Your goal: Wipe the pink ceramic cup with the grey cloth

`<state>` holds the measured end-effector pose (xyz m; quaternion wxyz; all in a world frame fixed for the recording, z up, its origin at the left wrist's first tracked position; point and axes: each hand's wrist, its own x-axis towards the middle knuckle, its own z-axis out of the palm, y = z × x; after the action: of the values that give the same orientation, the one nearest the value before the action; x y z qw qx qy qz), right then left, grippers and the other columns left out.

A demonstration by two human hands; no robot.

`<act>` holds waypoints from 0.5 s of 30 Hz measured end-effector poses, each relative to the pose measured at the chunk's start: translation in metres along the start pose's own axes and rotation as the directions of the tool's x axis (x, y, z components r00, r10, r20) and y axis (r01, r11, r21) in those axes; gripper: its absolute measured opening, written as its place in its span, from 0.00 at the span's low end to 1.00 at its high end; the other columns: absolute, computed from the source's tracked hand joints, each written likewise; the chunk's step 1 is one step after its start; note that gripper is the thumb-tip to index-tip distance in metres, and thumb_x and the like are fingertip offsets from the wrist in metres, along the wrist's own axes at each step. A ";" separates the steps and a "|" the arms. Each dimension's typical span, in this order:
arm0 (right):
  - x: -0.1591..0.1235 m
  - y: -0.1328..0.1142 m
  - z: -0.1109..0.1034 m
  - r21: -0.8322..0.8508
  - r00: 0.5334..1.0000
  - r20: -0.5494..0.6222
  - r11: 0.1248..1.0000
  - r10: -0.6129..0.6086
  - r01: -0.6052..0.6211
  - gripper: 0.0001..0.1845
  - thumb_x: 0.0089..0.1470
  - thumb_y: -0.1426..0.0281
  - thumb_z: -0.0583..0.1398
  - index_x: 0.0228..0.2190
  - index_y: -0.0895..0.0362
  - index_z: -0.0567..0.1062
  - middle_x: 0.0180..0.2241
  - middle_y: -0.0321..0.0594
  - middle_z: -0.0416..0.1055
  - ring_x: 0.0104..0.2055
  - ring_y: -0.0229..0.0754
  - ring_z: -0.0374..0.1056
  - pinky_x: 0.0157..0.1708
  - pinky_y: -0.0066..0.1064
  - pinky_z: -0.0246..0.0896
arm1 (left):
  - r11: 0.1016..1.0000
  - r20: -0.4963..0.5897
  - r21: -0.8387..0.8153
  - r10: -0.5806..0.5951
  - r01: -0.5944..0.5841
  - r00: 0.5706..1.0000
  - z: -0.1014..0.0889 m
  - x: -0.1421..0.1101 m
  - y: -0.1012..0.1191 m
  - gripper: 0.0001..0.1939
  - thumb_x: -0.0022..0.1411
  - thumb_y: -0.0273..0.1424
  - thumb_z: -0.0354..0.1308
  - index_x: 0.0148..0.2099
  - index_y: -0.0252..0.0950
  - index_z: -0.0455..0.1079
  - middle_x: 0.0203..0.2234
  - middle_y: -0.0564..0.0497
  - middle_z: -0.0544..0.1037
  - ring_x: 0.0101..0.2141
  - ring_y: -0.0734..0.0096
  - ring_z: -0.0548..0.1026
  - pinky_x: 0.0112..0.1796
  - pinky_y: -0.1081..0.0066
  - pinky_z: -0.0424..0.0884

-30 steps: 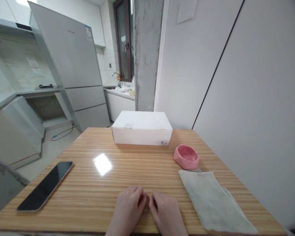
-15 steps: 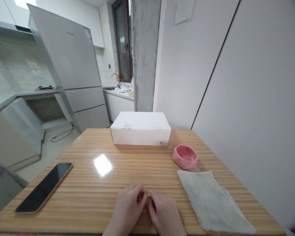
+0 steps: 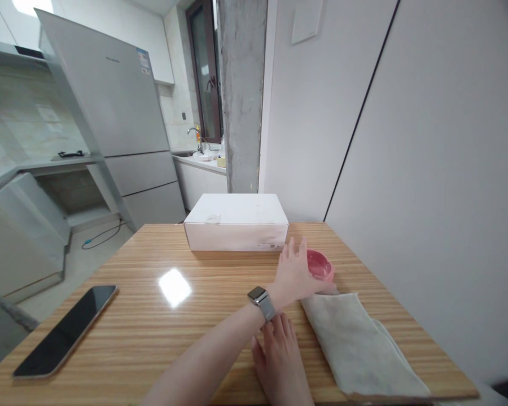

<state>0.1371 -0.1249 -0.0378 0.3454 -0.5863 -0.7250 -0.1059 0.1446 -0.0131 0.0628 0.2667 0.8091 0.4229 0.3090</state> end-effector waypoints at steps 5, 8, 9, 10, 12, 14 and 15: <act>-0.001 0.001 -0.001 0.055 0.999 0.032 0.998 -0.017 0.015 0.23 0.43 0.82 0.54 0.43 0.57 0.70 0.41 0.48 0.70 0.43 0.54 0.64 0.43 0.46 0.62 | 0.989 0.055 0.050 -0.145 0.142 0.988 0.037 0.019 -0.005 0.58 0.40 0.55 0.62 0.67 0.39 0.41 0.58 0.35 0.57 0.55 0.42 0.61 0.50 0.54 0.62; 0.001 0.001 -0.006 0.071 0.998 0.054 0.997 -0.016 0.012 0.23 0.43 0.81 0.54 0.43 0.57 0.71 0.40 0.49 0.71 0.41 0.54 0.65 0.42 0.46 0.62 | 0.988 0.004 0.039 -0.152 0.152 0.988 0.037 0.019 -0.003 0.50 0.44 0.53 0.61 0.64 0.38 0.49 0.52 0.36 0.63 0.49 0.46 0.67 0.45 0.57 0.65; 0.002 0.000 -0.008 0.073 0.998 0.068 0.997 -0.008 0.003 0.22 0.43 0.81 0.54 0.43 0.56 0.71 0.40 0.48 0.71 0.41 0.54 0.65 0.41 0.46 0.62 | 0.989 -0.011 0.020 -0.147 0.148 0.989 0.033 0.018 -0.003 0.48 0.44 0.53 0.61 0.63 0.39 0.51 0.50 0.37 0.65 0.48 0.47 0.68 0.44 0.58 0.66; 0.003 0.000 -0.009 0.075 0.997 0.082 0.997 0.002 -0.008 0.21 0.44 0.80 0.54 0.42 0.55 0.71 0.40 0.47 0.71 0.40 0.53 0.65 0.41 0.45 0.62 | 0.990 -0.024 -0.004 -0.141 0.141 0.990 0.027 0.016 -0.005 0.46 0.44 0.51 0.62 0.62 0.39 0.53 0.50 0.37 0.66 0.48 0.48 0.69 0.44 0.58 0.66; 0.004 -0.001 -0.011 0.079 0.994 0.105 0.997 0.020 -0.028 0.17 0.48 0.79 0.54 0.39 0.54 0.71 0.40 0.46 0.71 0.40 0.52 0.65 0.40 0.45 0.62 | 0.991 -0.057 -0.061 -0.125 0.122 0.990 0.010 0.010 -0.011 0.44 0.43 0.47 0.65 0.60 0.42 0.55 0.50 0.39 0.68 0.48 0.52 0.70 0.45 0.60 0.66; 0.005 -0.003 -0.011 0.080 0.993 0.115 0.996 0.030 -0.040 0.12 0.51 0.77 0.54 0.37 0.53 0.71 0.39 0.45 0.71 0.40 0.51 0.65 0.41 0.45 0.62 | 0.987 -0.098 -0.125 -0.111 0.099 0.989 -0.013 -0.001 -0.022 0.44 0.41 0.42 0.68 0.59 0.43 0.55 0.51 0.42 0.69 0.48 0.54 0.70 0.47 0.61 0.66; 0.005 -0.003 -0.011 0.081 0.993 0.117 0.996 0.032 -0.042 0.11 0.53 0.77 0.53 0.36 0.53 0.71 0.39 0.45 0.71 0.40 0.51 0.65 0.41 0.46 0.62 | 0.984 -0.124 -0.155 -0.109 0.090 0.986 -0.027 -0.008 -0.029 0.44 0.40 0.40 0.68 0.59 0.42 0.56 0.51 0.43 0.70 0.49 0.55 0.70 0.48 0.61 0.66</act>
<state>0.1381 -0.1282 -0.0260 0.3288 -0.5899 -0.7367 -0.0349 0.1063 -0.0003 0.0589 0.3131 0.7425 0.4552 0.3787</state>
